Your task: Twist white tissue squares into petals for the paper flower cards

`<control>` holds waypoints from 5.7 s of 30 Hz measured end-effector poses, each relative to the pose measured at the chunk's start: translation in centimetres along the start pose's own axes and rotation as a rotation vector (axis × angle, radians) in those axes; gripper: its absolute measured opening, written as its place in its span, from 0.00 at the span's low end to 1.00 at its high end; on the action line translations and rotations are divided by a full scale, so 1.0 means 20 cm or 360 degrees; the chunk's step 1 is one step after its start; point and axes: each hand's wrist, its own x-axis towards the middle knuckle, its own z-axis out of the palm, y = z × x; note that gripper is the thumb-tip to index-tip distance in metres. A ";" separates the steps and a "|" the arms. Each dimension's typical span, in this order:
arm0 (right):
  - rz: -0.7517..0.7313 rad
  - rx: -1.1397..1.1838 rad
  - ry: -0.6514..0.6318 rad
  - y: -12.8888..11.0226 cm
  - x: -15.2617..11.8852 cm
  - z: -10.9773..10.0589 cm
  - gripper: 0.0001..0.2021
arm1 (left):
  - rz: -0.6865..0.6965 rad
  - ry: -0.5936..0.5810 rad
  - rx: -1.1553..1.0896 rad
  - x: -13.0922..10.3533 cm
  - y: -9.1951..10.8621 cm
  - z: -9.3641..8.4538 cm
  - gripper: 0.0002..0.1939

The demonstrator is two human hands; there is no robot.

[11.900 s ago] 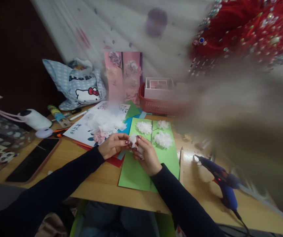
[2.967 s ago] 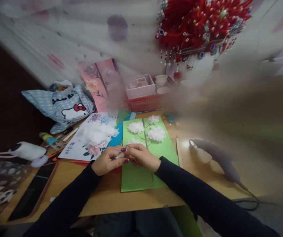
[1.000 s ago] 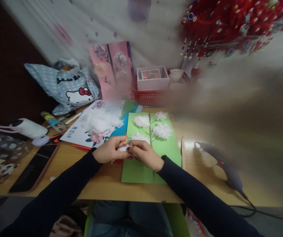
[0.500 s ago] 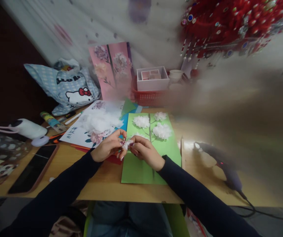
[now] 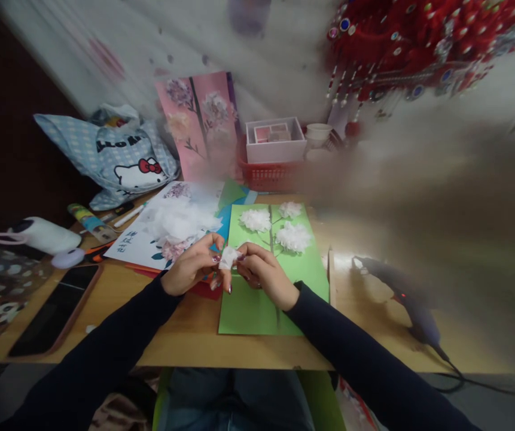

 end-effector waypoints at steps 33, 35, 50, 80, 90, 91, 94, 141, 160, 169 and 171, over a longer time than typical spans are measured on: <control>0.0061 -0.0128 -0.0194 -0.01 -0.04 0.03 0.05 | 0.0017 0.0113 0.0088 -0.02 -0.04 0.03 0.12; 0.0051 -0.0121 -0.0184 -0.01 -0.03 0.03 0.05 | 0.0015 0.0123 0.0079 -0.02 -0.04 0.03 0.11; 0.0004 -0.0072 -0.0084 -0.02 -0.03 0.04 0.03 | 0.0025 0.0197 0.0077 -0.02 -0.03 0.03 0.18; -0.0150 -0.0307 -0.0053 0.00 -0.04 0.04 0.08 | 0.0050 0.0214 0.0206 -0.02 -0.01 0.01 0.21; -0.0125 -0.0390 -0.0191 0.01 -0.04 0.03 0.09 | 0.0015 0.0126 0.0317 -0.03 0.00 0.04 0.21; -0.0120 -0.0377 -0.0186 0.01 -0.04 0.03 0.08 | 0.0019 0.0134 0.0311 -0.03 0.00 0.04 0.21; -0.0103 -0.0325 -0.0149 0.01 -0.03 0.03 0.06 | 0.0066 0.0199 0.0261 -0.03 0.00 0.03 0.21; -0.0137 -0.0196 0.0136 -0.01 -0.02 0.02 0.11 | 0.0606 0.1358 0.1357 0.01 -0.03 -0.05 0.13; -0.0259 -0.0352 0.0061 0.00 -0.02 0.02 0.12 | 0.0867 0.0751 0.1467 -0.05 -0.02 0.08 0.07; -0.0292 -0.0371 -0.0012 -0.01 -0.03 0.03 0.15 | 0.0547 0.0777 0.1089 -0.04 0.00 0.07 0.15; -0.0309 -0.0393 -0.0007 0.00 -0.03 0.03 0.15 | 0.0517 0.0786 0.0980 -0.03 0.00 0.07 0.13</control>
